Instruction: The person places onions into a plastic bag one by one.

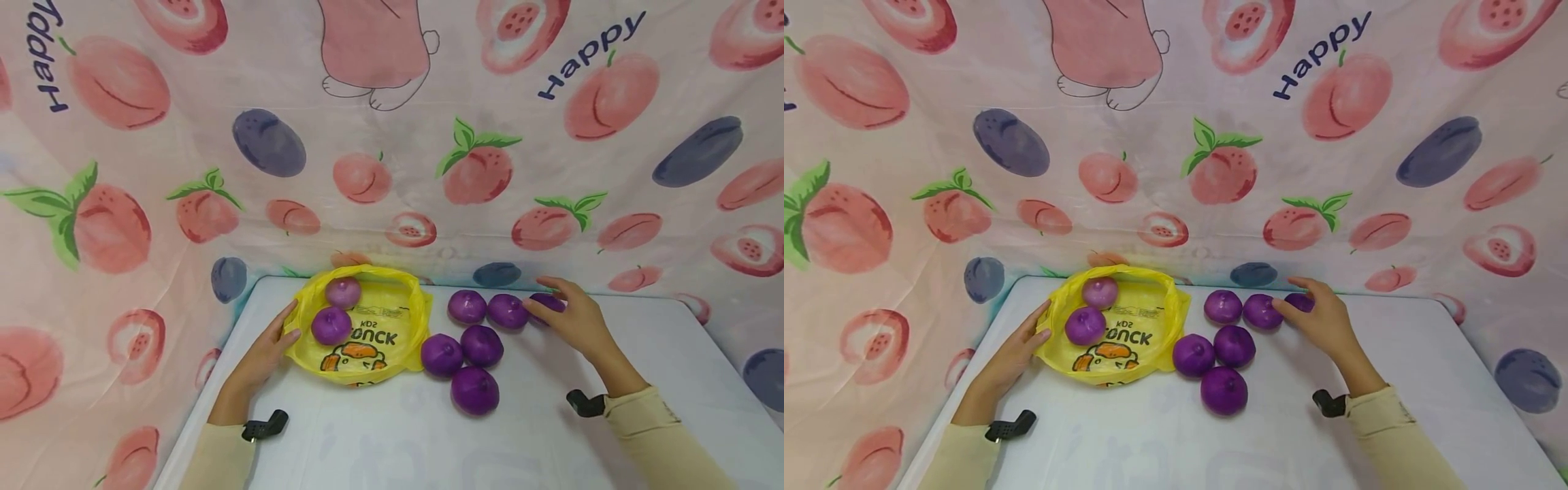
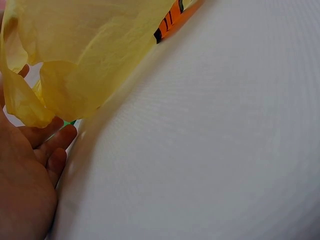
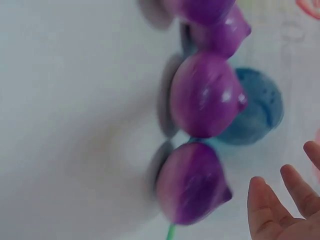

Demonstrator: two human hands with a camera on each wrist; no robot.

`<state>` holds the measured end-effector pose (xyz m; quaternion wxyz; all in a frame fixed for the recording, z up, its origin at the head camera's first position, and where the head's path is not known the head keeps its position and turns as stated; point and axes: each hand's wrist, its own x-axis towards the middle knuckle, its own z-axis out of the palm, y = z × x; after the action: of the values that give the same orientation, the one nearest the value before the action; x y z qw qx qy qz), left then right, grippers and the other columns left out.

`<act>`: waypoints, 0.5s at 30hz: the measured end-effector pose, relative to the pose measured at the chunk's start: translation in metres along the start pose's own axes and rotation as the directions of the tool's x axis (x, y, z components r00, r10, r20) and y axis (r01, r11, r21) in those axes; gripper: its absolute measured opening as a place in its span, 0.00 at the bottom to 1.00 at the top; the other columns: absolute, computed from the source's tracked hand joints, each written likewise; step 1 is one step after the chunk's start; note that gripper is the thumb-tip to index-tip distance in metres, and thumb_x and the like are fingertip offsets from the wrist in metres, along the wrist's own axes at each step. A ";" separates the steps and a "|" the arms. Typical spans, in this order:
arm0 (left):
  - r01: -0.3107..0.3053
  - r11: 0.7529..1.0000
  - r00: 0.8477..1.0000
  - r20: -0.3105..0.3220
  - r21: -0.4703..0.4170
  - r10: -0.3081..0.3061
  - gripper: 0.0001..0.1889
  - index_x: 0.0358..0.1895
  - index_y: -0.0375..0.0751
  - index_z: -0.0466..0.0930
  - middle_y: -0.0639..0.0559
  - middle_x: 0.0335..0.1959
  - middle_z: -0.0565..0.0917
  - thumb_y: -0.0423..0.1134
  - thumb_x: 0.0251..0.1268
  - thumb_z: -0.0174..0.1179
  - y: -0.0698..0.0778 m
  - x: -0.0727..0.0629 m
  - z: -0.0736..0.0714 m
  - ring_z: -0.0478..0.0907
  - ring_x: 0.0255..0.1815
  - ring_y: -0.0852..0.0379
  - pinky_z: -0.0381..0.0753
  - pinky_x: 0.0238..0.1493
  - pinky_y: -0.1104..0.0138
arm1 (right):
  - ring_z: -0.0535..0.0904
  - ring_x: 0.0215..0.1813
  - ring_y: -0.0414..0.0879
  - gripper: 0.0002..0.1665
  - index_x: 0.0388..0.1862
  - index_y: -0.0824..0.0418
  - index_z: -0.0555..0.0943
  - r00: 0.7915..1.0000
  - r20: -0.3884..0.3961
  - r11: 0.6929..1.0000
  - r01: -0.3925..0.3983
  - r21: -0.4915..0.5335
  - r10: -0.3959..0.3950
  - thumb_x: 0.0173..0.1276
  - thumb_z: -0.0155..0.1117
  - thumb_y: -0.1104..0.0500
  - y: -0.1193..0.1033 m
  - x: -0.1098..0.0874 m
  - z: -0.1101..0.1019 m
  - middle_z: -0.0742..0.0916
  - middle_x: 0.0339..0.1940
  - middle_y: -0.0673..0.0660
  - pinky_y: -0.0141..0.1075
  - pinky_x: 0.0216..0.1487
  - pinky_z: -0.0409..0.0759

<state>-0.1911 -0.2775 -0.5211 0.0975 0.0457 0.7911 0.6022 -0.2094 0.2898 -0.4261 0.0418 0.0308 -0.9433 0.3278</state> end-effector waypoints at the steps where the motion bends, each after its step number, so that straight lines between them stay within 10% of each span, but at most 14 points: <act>1: 0.001 1.000 1.000 0.000 0.001 -0.001 0.35 0.83 0.62 0.49 0.47 0.86 0.45 0.46 0.80 0.54 0.000 0.000 0.000 0.36 0.86 0.41 0.37 0.83 0.40 | 0.72 0.69 0.71 0.45 0.74 0.60 0.71 1.000 0.005 1.000 -0.005 -0.007 0.005 0.68 0.66 0.34 0.004 0.001 0.000 0.74 0.74 0.70 0.68 0.59 0.75; 15: -0.004 1.000 1.000 0.008 -0.007 0.004 0.36 0.84 0.61 0.47 0.47 0.86 0.44 0.46 0.81 0.53 -0.002 0.001 -0.001 0.36 0.86 0.42 0.39 0.83 0.42 | 0.72 0.66 0.76 0.54 0.80 0.65 0.60 0.990 0.072 0.992 -0.116 -0.044 0.119 0.68 0.66 0.34 0.043 0.008 0.006 0.70 0.73 0.78 0.66 0.59 0.77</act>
<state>-0.1926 -0.2788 -0.5225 0.0995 0.0495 0.7886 0.6048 -0.2209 0.3196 -0.4563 -0.0120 -0.0133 -0.9507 0.3096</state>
